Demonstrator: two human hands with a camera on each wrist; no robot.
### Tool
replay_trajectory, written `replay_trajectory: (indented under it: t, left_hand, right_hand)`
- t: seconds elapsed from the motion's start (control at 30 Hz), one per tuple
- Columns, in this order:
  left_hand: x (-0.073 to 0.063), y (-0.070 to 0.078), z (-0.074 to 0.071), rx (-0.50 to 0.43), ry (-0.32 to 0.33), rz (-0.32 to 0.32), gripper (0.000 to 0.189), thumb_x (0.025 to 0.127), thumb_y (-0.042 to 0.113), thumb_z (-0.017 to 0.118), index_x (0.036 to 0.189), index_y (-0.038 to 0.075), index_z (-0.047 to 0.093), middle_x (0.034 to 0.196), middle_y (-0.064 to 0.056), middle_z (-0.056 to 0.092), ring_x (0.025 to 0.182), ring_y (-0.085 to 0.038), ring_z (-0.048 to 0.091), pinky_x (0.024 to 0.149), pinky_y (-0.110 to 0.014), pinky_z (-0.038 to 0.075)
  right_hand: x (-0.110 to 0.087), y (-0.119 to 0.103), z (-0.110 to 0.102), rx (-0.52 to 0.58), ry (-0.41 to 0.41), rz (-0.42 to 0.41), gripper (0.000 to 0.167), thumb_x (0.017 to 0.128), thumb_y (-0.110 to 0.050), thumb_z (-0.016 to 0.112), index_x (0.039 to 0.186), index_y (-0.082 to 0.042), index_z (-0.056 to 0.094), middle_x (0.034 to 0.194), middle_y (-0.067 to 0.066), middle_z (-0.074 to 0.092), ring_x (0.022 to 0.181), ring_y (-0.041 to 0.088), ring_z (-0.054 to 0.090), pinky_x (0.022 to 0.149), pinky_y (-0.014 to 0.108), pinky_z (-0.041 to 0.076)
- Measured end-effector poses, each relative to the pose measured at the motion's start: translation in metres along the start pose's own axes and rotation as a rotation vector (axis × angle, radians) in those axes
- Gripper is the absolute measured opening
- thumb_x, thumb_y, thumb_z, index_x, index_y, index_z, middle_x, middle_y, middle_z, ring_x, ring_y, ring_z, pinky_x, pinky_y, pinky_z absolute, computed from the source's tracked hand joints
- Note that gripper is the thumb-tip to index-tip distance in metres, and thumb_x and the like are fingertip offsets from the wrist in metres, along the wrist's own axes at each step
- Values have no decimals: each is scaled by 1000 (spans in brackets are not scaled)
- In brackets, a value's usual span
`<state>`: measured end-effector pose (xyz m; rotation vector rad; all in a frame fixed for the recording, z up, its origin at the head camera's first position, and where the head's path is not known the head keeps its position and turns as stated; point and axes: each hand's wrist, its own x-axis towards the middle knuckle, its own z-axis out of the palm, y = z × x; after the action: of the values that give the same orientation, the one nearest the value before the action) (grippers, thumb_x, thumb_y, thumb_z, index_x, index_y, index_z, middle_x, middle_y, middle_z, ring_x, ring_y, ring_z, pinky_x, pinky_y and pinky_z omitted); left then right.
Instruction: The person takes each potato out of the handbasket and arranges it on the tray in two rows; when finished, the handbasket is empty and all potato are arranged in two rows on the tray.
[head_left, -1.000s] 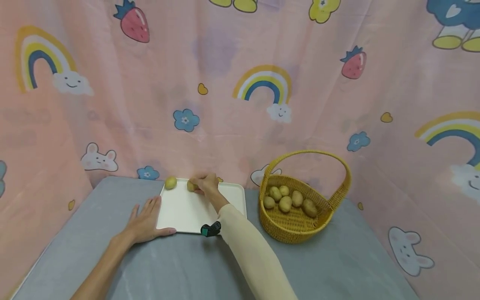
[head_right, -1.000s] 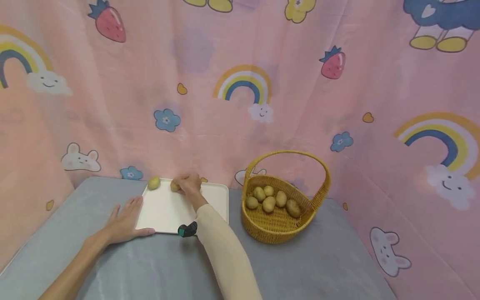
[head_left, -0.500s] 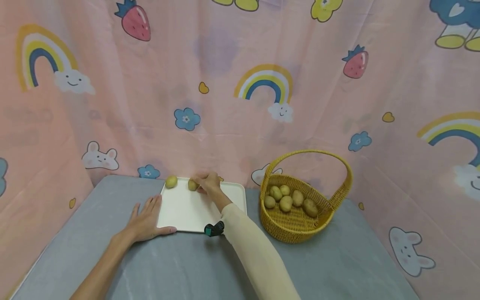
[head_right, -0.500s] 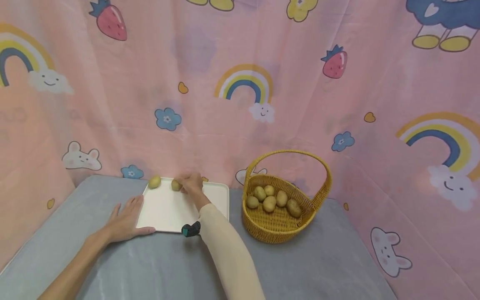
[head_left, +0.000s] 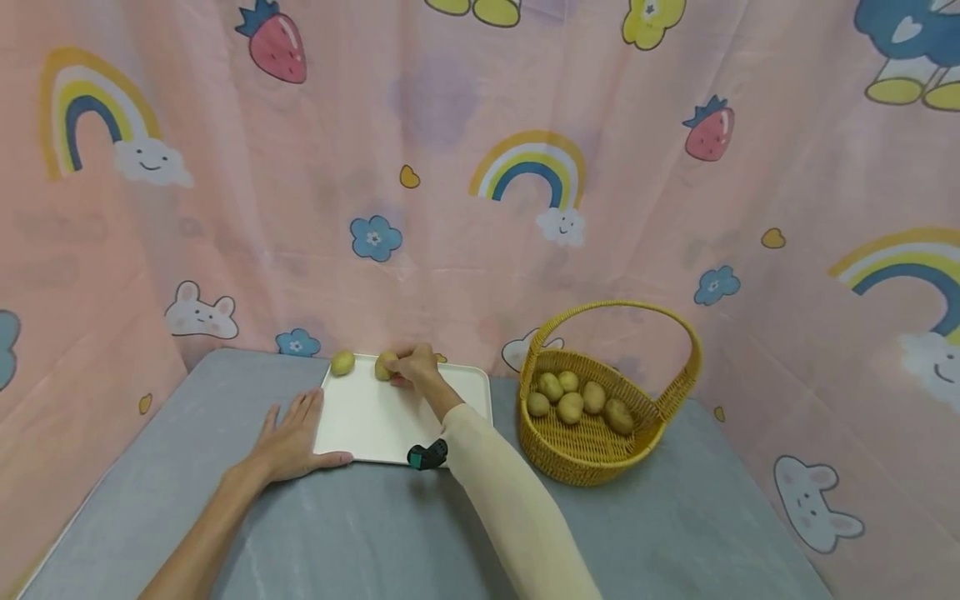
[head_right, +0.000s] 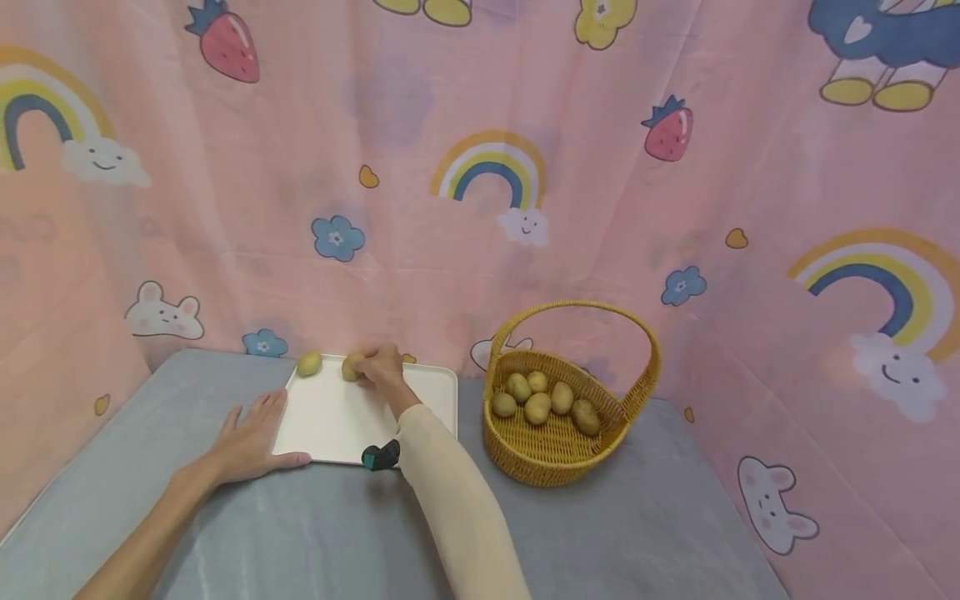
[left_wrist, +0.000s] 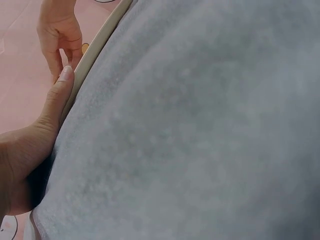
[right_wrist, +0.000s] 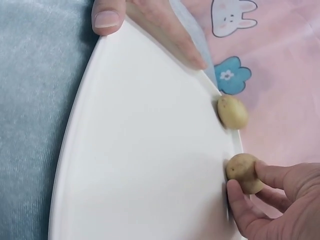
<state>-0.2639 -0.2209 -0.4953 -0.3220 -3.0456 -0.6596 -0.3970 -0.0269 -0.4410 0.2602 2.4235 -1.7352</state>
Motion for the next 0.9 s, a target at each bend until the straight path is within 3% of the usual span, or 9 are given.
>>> replay_trajectory:
  t: [0.3,0.47,0.6,0.77,0.9]
  left_hand:
    - [1,2,1,-24,-1,0,131,81,71,75,160,-16,17,167,-38,21,155,-57,20,121,-79,7]
    - [1,2,1,-4,-4,3,130,82,71,74,160,-16,16,167,-38,22,155,-57,20,121,-79,8]
    - [1,1,1,-14,-2,6,131,82,71,75,159,-17,17,166,-39,22,155,-58,21,120,-80,8]
    - [1,-2,2,-18,11,6,131,80,70,76,158,-18,18,166,-39,23,154,-58,22,120,-80,8]
    - [0,-2,2,-2,15,8,131,80,70,76,158,-18,18,165,-39,24,153,-58,22,120,-80,9]
  right_hand:
    - [2,2,0,24,-1,-8,26,90,1,79,115,4,75,114,18,76,73,15,70,64,21,62]
    - [0,2,-4,7,-20,-13,31,90,0,78,120,4,72,121,18,73,82,16,70,72,23,63]
    - [-6,-1,-13,-7,-41,-75,34,92,-2,77,123,6,67,120,22,71,81,19,70,80,29,65]
    - [-27,-8,-33,-41,-155,-197,39,96,-8,72,131,6,62,115,23,70,90,33,75,85,35,66]
    - [-54,-12,-57,-133,-308,-268,41,99,-12,68,135,5,61,117,27,72,102,44,75,88,41,65]
